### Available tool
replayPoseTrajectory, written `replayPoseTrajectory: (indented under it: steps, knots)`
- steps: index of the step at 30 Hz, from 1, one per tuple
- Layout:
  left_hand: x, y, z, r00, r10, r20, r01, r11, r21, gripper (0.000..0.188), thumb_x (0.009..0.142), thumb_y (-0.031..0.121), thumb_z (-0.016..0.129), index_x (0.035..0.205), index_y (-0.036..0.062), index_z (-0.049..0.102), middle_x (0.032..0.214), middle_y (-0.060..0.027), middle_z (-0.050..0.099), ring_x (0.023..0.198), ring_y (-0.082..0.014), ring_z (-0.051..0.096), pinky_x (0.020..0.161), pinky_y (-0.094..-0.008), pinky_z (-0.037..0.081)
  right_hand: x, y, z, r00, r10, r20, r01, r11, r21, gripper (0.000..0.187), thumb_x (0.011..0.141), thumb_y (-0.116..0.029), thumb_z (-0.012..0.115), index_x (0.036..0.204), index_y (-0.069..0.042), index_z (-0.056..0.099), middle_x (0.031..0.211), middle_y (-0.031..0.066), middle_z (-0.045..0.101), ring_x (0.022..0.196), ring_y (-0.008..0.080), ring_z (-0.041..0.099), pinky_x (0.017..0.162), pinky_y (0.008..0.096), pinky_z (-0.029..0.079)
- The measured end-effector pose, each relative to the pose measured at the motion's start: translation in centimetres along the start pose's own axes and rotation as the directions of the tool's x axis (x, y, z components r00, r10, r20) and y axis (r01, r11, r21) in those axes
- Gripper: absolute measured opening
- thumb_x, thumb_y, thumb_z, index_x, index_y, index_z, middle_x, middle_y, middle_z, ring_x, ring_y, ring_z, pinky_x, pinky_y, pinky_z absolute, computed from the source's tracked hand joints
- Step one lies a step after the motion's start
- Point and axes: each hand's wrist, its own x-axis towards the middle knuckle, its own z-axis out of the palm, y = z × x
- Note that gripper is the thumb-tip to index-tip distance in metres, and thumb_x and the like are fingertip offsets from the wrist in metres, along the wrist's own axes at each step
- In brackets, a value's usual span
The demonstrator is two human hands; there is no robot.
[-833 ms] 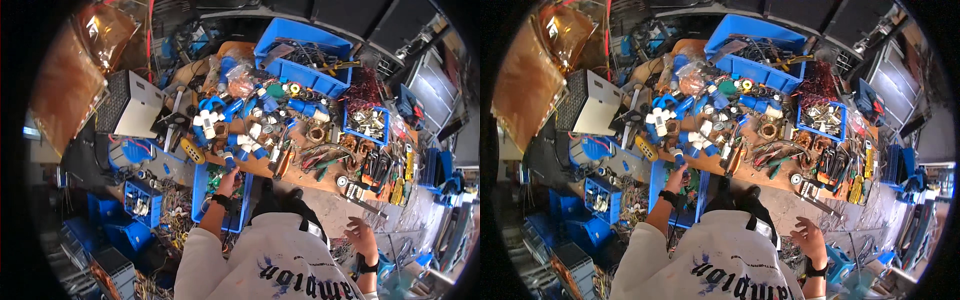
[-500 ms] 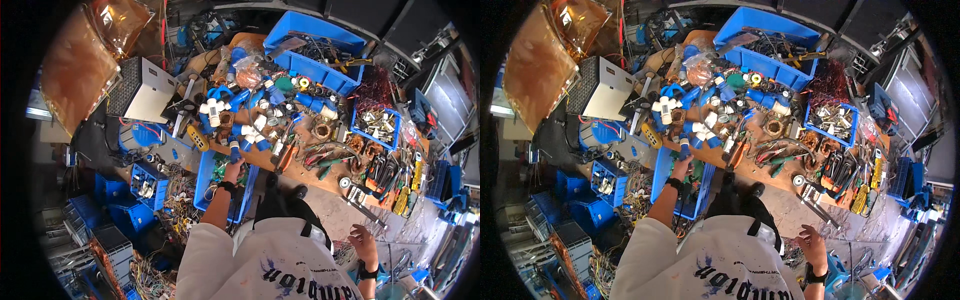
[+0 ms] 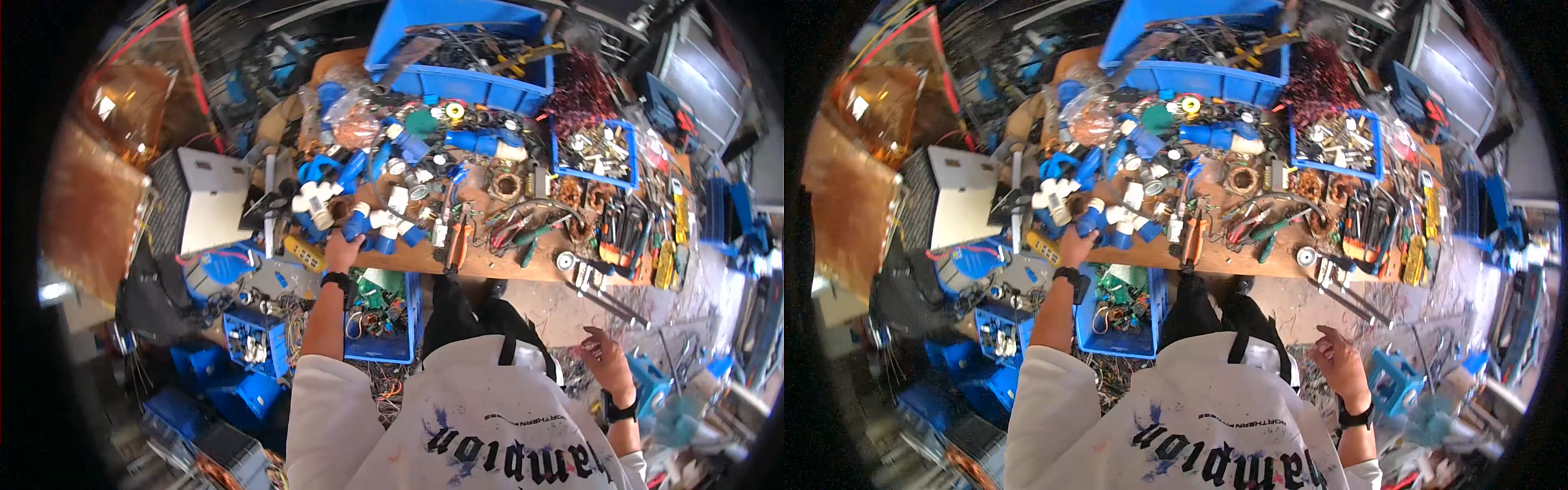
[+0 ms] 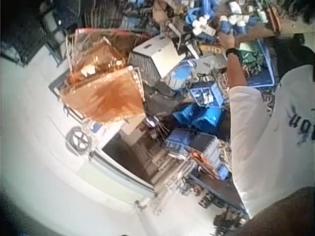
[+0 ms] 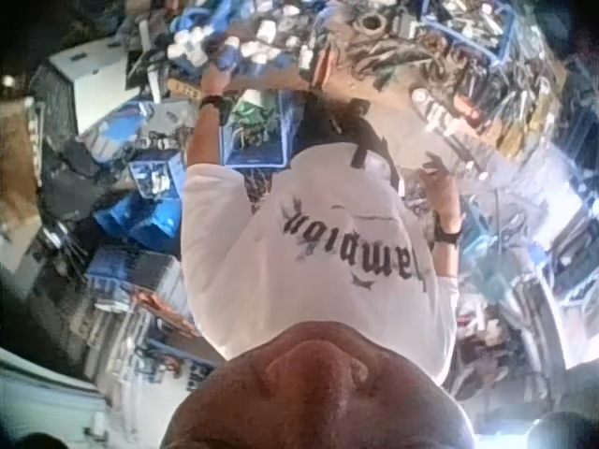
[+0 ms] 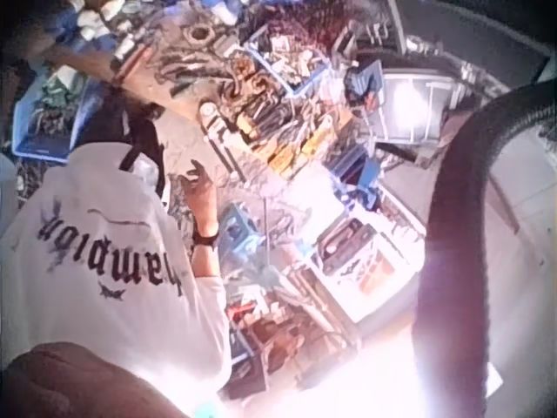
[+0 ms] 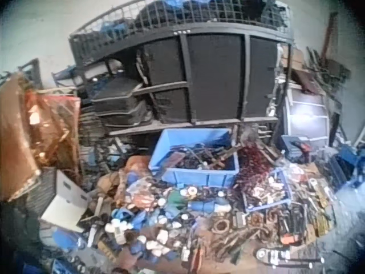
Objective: The person assembles a blue electrical connector by inserting a white cylindrical component and tightening it with a screwdriver. They then handle a short length of wire and later use the screwdriver to tighten screws on a white electrical switch with attached wires.
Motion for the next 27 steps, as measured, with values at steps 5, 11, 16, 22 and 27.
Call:
replayPoseTrajectory:
  steps: [5, 11, 16, 22, 27]
  knots:
    - [4.9, 2.8, -0.1, 0.999, 0.014, 0.037, -0.019, 0.991, 0.132, 0.052, 0.075, 0.034, 0.073, 0.108, 0.0006, 0.05, 0.1, -0.022, 0.063, 0.094, -0.0403, 0.061, 0.08, -0.0458, 0.049, -0.6, -2.1, 2.8, 0.996, 0.071, -0.046, -0.072, 0.997, -0.032, 0.039, 0.08, -0.006, 0.067, 0.116, -0.003, 0.055, 0.089, 0.0097, 0.066, 0.071, 0.0192, 0.064, 0.065, 0.0306, 0.051]
    - [6.0, 2.7, 2.0, 0.953, 0.261, -0.153, -0.211, 0.936, 0.282, 0.05, 0.074, 0.02, 0.075, 0.114, 0.0035, 0.05, 0.119, -0.0188, 0.048, 0.114, -0.0395, 0.046, 0.092, -0.0455, 0.043, -1.6, -4.4, 4.9, 0.957, 0.278, -0.085, -0.272, 0.959, 0.077, 0.04, 0.08, -0.007, 0.066, 0.118, -0.004, 0.054, 0.087, 0.0078, 0.066, 0.069, 0.0173, 0.063, 0.062, 0.0296, 0.05]
    - [5.2, 5.3, 2.4, 0.862, 0.459, -0.215, -0.42, 0.884, 0.205, 0.043, 0.075, 0.014, 0.069, 0.114, 0.0049, 0.052, 0.117, -0.0159, 0.05, 0.109, -0.0344, 0.046, 0.096, -0.046, 0.037, -2.5, -2.2, 7.1, 0.937, 0.32, -0.14, -0.297, 0.941, 0.161, 0.038, 0.084, -0.005, 0.061, 0.121, -0.005, 0.053, 0.085, 0.0044, 0.065, 0.066, 0.0134, 0.061, 0.059, 0.0269, 0.048]
    - [2.7, 10.1, 6.9, 0.748, 0.66, -0.068, -0.661, 0.732, -0.164, 0.025, 0.077, 0.007, 0.063, 0.101, 0.0055, 0.056, 0.102, -0.0129, 0.057, 0.095, -0.0321, 0.056, 0.083, -0.0404, 0.046, -4.0, 0.7, 9.2, 0.896, 0.437, -0.085, -0.364, 0.829, 0.425, 0.032, 0.088, -0.011, 0.06, 0.119, -0.003, 0.054, 0.083, 0.0032, 0.064, 0.064, 0.0094, 0.058, 0.057, 0.0241, 0.047]
    - [-0.6, 17.9, 12.9, 0.744, 0.609, 0.274, -0.464, 0.766, -0.445, 0.022, 0.081, 0.01, 0.063, 0.101, 0.0059, 0.057, 0.094, -0.0124, 0.061, 0.085, -0.0278, 0.061, 0.074, -0.0368, 0.049, -3.6, 3.5, 10.1, 0.813, 0.58, 0.046, -0.427, 0.54, 0.725, 0.032, 0.09, -0.014, 0.06, 0.118, -0.001, 0.054, 0.086, 0.004, 0.065, 0.069, 0.0105, 0.061, 0.06, 0.0237, 0.05]
